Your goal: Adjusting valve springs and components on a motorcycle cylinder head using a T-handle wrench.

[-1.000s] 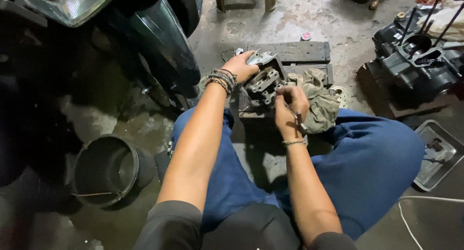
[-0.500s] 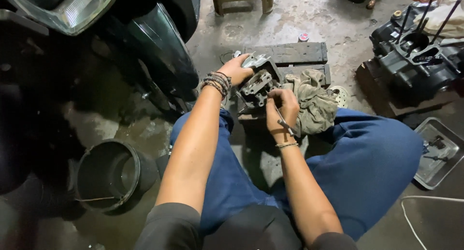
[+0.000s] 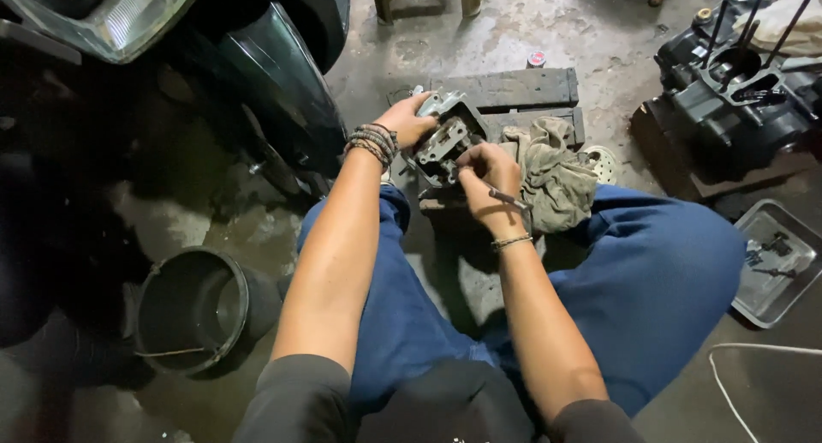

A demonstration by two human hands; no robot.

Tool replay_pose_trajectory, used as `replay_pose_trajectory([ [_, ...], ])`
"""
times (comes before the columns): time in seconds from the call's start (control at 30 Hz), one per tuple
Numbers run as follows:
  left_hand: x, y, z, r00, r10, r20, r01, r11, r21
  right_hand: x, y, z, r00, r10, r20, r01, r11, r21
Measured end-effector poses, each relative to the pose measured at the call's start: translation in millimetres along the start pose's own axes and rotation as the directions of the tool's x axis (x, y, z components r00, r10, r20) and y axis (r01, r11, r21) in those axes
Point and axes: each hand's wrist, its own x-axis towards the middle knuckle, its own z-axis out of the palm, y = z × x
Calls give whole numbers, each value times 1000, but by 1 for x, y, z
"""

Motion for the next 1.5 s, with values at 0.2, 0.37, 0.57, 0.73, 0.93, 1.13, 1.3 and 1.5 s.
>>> replay_pose_trajectory([
  [0.2,10,-6,9,1000,-2,-24,2,1000,17,-2,1,0,993,92,-67,-78,979,189],
  [0.37,20,-14,12,999,-35,-19,36,995,96,2,7,2,989,148,-21,-144,981,128],
  [0.57,18,1,13,998,-62,-18,65,980,186,0,26,9,983,182,-25,-176,972,153],
  [0.73,11,3,12,997,-77,-9,77,983,166,-5,29,13,981,179,-75,-150,943,299],
  [0.93,11,-3,10,997,-73,-12,73,989,127,-6,12,13,985,128,-115,-91,954,287],
  [1.13,-1,9,7,997,-70,-20,72,990,121,-7,-8,0,987,-1,-159,23,991,132],
  [1.3,7,4,12,997,-68,-28,73,969,238,-14,1,14,980,27,-199,14,979,202],
  [1.5,9,-3,15,996,-72,-43,79,975,208,-14,5,5,973,-38,-227,58,995,82],
])
